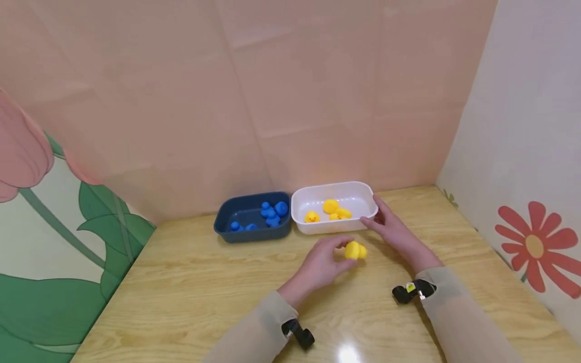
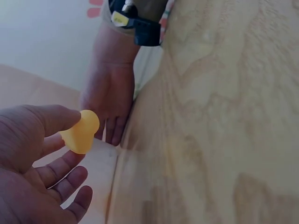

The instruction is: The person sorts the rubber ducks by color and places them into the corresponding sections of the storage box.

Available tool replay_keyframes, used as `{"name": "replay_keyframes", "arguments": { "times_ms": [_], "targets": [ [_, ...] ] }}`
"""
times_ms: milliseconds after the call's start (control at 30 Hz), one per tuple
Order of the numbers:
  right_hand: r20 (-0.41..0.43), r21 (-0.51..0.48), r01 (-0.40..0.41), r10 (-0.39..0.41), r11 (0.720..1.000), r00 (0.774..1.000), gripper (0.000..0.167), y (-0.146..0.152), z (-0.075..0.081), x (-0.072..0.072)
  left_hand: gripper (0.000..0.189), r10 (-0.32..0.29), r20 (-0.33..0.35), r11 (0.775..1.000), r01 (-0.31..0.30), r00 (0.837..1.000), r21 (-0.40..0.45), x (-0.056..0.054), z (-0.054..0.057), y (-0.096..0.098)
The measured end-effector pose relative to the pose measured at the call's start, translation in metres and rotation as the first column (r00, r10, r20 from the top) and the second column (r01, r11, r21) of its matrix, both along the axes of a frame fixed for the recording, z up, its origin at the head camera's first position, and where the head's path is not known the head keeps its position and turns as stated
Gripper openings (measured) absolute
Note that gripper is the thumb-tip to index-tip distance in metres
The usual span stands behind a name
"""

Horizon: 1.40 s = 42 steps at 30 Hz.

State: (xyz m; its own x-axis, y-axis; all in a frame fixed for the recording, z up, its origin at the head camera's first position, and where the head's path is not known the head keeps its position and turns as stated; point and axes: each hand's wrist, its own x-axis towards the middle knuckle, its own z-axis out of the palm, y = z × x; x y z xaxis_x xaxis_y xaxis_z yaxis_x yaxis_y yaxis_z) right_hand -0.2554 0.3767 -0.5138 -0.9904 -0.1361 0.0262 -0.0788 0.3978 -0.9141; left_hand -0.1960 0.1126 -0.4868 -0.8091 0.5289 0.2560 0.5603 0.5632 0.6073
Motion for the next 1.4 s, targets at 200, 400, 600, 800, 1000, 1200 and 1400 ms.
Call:
{"name": "replay_keyframes", "arguments": {
  "times_ms": [200, 400, 600, 800, 1000, 1200, 1400],
  "targets": [
    [0.004, 0.002, 0.002, -0.002, 1.000, 1.000, 0.104, 0.002, -0.004, 0.000, 0.047, 0.046, 0.058, 0.998, -0.048, 0.997, 0.027, 0.001, 0.011, -0.009],
    [0.019, 0.002, 0.002, -0.002, 1.000, 1.000, 0.105, 0.003, -0.006, -0.001, 0.049, 0.093, 0.085, 0.994, -0.097, 0.992, 0.052, -0.003, 0.021, -0.017],
    [-0.015, -0.013, -0.005, 0.005, 1.000, 1.000, 0.103, 0.000, 0.000, -0.002, 0.050, 0.128, -0.012, 0.991, -0.127, 0.992, 0.043, -0.014, 0.029, -0.027],
    [-0.009, -0.015, -0.005, 0.005, 1.000, 1.000, 0.102, 0.000, 0.001, -0.003, 0.051, 0.173, -0.093, 0.984, -0.168, 0.981, 0.053, -0.024, 0.036, -0.034],
    [0.005, -0.004, -0.004, 0.004, 1.000, 1.000, 0.104, 0.002, 0.002, -0.004, 0.052, 0.233, -0.108, 0.971, -0.226, 0.966, 0.077, -0.035, 0.045, -0.037],
    [-0.001, -0.010, -0.007, 0.007, 1.000, 1.000, 0.102, 0.002, 0.002, -0.004, 0.051, 0.293, -0.105, 0.955, -0.287, 0.950, 0.073, -0.047, 0.047, -0.038],
    [0.002, -0.010, -0.010, 0.010, 1.000, 1.000, 0.101, 0.003, -0.002, -0.004, 0.051, 0.345, -0.141, 0.939, -0.341, 0.928, 0.057, -0.061, 0.041, -0.036]
  ]
}}
